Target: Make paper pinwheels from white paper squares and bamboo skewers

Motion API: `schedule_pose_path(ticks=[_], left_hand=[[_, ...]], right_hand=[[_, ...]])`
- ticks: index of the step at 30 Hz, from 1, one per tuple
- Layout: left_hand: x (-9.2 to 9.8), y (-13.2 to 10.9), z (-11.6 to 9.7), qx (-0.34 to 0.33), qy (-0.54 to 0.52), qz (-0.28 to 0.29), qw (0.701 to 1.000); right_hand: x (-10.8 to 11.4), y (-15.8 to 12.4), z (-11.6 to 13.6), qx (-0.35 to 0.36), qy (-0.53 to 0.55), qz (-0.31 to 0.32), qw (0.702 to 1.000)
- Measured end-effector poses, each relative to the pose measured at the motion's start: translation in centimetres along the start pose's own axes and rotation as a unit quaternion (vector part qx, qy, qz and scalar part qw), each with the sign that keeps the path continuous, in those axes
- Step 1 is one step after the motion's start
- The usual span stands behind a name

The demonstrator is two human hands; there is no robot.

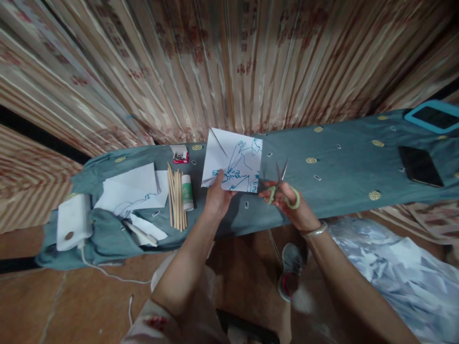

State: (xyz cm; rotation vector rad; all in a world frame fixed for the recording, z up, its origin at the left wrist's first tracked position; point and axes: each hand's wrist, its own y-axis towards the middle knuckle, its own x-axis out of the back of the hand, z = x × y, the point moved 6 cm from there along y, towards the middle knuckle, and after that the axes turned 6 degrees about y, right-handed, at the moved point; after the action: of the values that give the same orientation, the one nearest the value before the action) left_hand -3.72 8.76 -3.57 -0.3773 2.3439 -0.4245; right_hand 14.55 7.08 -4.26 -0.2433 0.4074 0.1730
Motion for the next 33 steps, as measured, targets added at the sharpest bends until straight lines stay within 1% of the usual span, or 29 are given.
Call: schedule_pose_path(ticks=[2, 4, 6, 10, 16, 26, 33], left_hand=[[0.5, 0.2, -0.8, -0.007, 0.006, 0.0, 1.0], [1.0, 0.4, -1.3, -0.012, 0.011, -0.002, 1.0], [1.3, 0.5, -1.5, -0.017, 0.013, -0.003, 1.0], [1.3, 0.5, -1.3, -0.019, 0.013, 0.008, 1.0], [0.6, 0.3, -0.5, -0.013, 0.016, 0.017, 1.0], [0.2, 0.1, 0.1, 0.001, 0.028, 0.018, 0.999], [0.1, -0.1, 0.3, 0.008, 0.029, 0.018, 0.999]], right_hand=[[-0.8, -1.3, -0.4, -0.028, -0.077, 0.089, 0.993], [-1.7, -2.4, -0.8, -0.061, -0.128, 0.168, 0.976], [-2.3, -3.2, -1.1, -0.091, -0.161, 0.205, 0.961], [-2.6, -3.3, -1.5, -0.12, -0.197, 0.203, 0.952], [-2.6, -2.9, -1.7, -0.128, -0.194, 0.186, 0.955], [-2.6, -2.9, -1.4, -0.123, -0.185, 0.172, 0.96], [-2.4, -2.9, -1.4, -0.118, -0.175, 0.174, 0.962]])
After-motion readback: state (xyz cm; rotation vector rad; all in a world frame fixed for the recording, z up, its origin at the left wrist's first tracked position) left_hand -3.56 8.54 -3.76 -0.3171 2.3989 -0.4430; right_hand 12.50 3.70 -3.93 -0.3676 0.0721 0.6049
